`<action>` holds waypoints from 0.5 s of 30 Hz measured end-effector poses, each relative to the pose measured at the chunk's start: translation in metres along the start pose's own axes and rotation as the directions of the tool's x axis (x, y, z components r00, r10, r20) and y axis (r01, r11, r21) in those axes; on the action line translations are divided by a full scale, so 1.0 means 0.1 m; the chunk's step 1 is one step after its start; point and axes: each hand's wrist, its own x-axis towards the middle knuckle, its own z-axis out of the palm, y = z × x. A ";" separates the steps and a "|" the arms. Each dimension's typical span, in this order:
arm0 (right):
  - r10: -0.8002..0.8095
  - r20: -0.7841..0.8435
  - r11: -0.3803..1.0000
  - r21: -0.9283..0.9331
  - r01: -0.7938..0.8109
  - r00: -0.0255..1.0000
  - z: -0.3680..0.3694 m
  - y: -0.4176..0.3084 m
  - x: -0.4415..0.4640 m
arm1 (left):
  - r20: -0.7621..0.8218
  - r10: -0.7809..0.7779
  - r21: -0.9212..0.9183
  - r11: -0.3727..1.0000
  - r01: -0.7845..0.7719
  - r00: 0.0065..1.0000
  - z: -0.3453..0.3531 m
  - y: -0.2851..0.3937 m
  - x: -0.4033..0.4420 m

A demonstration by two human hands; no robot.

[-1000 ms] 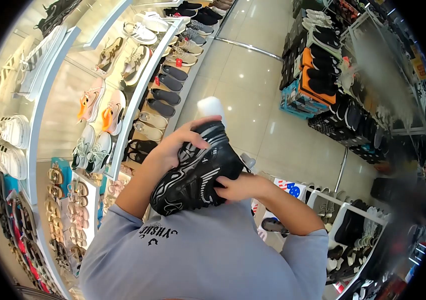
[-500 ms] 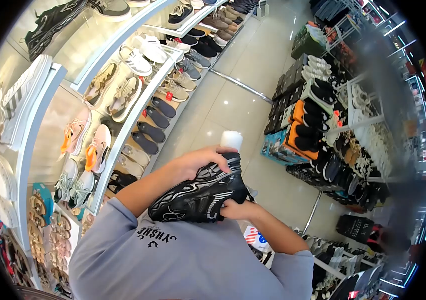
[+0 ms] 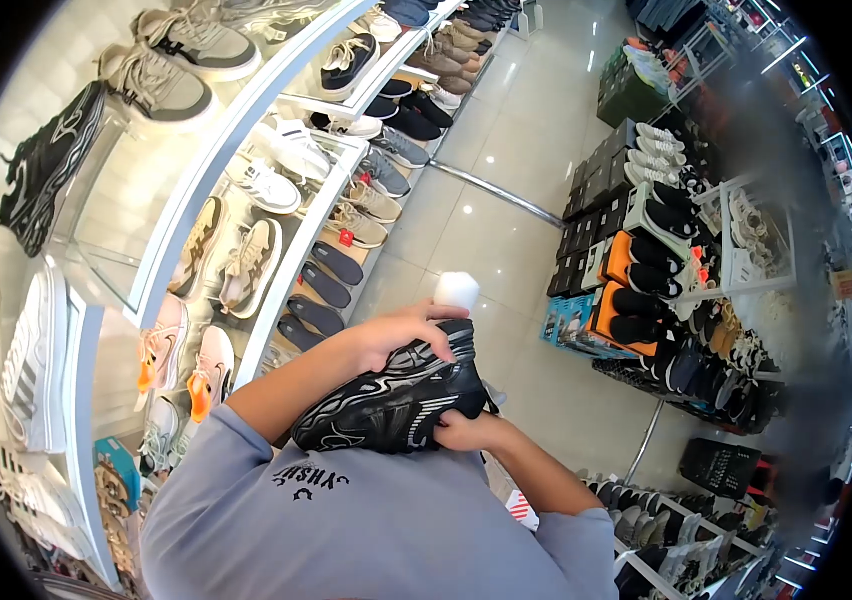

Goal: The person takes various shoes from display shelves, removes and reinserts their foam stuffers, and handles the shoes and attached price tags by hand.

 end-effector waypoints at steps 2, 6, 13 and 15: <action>-0.028 0.028 0.999 0.024 0.027 0.999 -0.16 0.13 0.08 | 0.005 -0.040 -0.024 0.999 0.040 0.999 -0.10 0.09 0.22; -0.145 0.068 0.987 -0.053 0.149 0.987 -0.71 0.21 0.33 | 0.057 -0.120 -0.135 0.983 0.127 0.991 -0.22 0.47 0.58; -0.106 0.056 0.994 -0.009 0.107 0.993 -1.96 0.43 0.55 | -0.025 0.026 -0.060 0.998 -0.027 0.999 -0.17 1.29 1.47; -0.117 0.023 0.992 -0.048 0.118 0.993 -2.34 0.47 0.53 | -0.052 0.010 -0.009 1.000 -0.011 0.999 -0.08 1.58 1.74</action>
